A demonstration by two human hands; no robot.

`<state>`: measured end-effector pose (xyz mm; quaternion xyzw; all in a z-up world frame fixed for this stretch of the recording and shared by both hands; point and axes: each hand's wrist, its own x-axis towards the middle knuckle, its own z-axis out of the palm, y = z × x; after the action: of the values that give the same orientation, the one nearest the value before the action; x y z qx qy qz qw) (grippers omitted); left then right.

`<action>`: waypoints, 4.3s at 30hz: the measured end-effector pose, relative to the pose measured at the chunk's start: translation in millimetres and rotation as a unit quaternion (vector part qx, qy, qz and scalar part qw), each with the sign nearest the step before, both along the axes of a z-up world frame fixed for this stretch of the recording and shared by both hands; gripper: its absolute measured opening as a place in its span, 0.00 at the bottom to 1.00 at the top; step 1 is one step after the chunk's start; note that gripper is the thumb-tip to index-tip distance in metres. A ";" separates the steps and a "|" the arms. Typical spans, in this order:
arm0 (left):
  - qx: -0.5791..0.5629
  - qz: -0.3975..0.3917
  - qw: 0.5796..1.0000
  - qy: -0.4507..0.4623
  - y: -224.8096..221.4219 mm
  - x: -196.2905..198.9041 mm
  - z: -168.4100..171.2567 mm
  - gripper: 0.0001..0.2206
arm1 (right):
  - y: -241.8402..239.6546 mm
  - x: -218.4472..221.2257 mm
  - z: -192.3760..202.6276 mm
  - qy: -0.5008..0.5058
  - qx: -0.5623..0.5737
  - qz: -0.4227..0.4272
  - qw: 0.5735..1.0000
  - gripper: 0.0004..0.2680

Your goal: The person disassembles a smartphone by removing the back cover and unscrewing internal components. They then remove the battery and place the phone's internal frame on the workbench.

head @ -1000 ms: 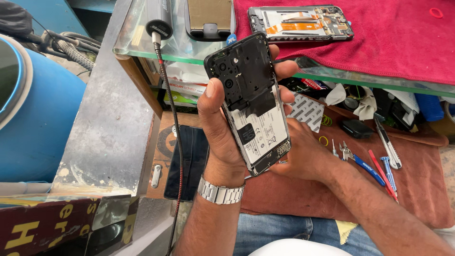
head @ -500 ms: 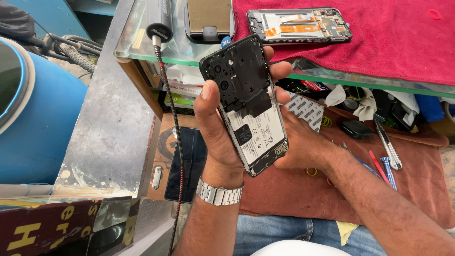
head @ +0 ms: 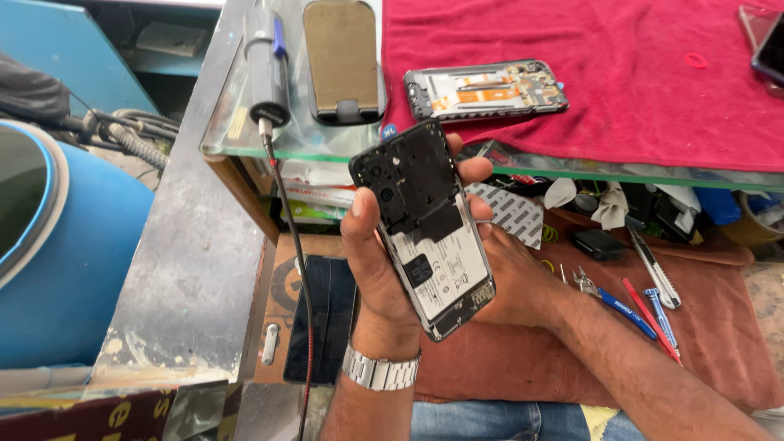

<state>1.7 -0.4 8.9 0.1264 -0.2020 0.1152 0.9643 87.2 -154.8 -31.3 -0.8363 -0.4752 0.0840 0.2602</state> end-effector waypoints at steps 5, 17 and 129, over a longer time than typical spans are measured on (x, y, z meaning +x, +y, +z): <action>0.036 -0.061 0.996 0.052 -29.4 -1.5 9.0 0.39 | -47.8 -13.1 -1.6 0.054 0.197 -0.138 0.969 0.23; 0.047 -0.319 0.932 0.169 -107.2 -11.1 -3.0 0.36 | -149.5 -75.2 67.1 -0.007 0.290 -0.153 0.945 0.22; 0.016 -0.273 0.953 0.134 -135.7 -12.2 -16.4 0.40 | -162.7 -127.7 48.2 -0.044 0.181 -0.231 0.955 0.17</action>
<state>-10.5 -136.1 -7.5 0.0968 -0.0990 -0.1735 0.9751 -40.4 -317.4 16.9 -0.8650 -0.2871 -0.1032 0.3984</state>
